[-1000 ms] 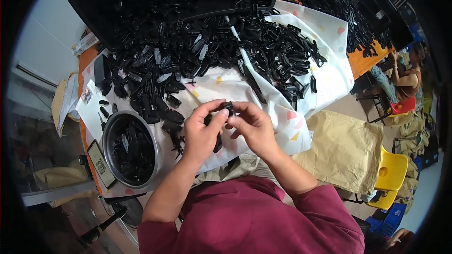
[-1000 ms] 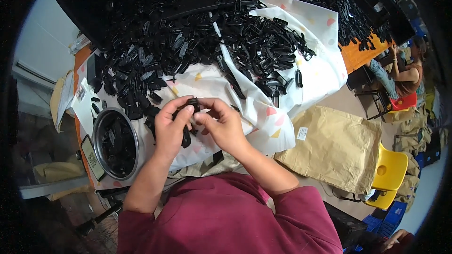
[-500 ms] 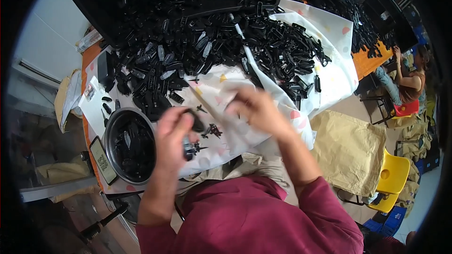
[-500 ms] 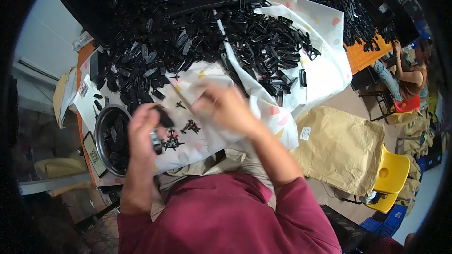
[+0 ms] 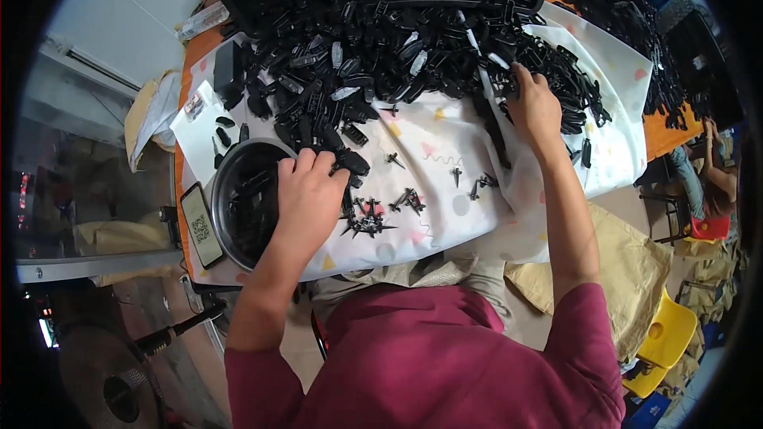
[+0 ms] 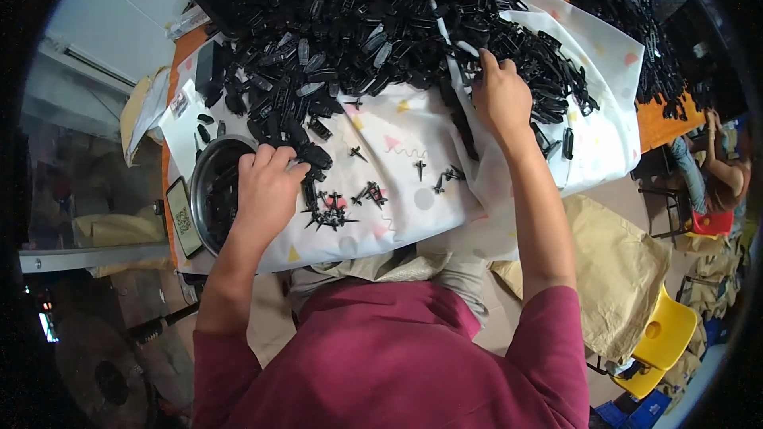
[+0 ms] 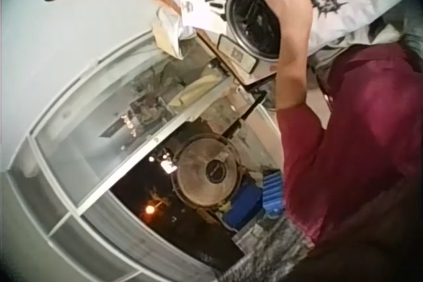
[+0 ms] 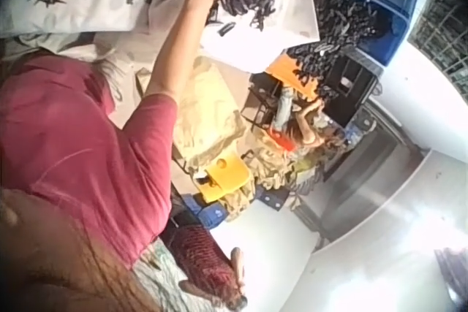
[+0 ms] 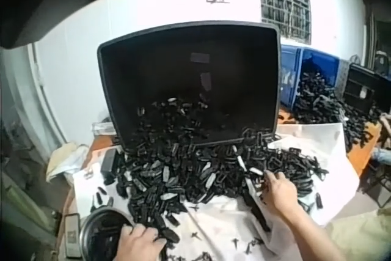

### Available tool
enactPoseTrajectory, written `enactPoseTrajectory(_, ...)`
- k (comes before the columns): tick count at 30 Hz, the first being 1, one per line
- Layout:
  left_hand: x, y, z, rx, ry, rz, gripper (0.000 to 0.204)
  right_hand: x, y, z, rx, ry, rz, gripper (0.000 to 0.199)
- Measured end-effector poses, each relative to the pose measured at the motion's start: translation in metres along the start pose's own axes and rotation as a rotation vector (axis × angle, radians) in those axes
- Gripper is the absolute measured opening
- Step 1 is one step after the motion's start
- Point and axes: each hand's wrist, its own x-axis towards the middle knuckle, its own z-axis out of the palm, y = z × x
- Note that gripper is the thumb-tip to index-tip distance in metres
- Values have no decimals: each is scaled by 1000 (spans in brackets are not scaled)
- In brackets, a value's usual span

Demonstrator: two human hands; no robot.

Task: Assembling small black plastic components by hand at a workbench.

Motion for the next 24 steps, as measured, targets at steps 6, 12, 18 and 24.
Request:
enactPoseTrajectory(6, 17, 4, -5, -377, -162, -96, 21, -46, -33, -46, 1274, -138, 342, 20)
enactPoseTrajectory(12, 37, 41, -12, -1386, -112, -262, 31, -93, -93, -60, 1631, -358, 106, 23)
enactPoseTrajectory(18, 36, 57, -15, -1672, 203, -186, 36, -102, -93, -66, 1265, -206, -204, 28)
enactPoseTrajectory(24, 32, 54, -26, -1326, 106, -171, 41, -101, -93, -70, 1120, -42, -279, 35)
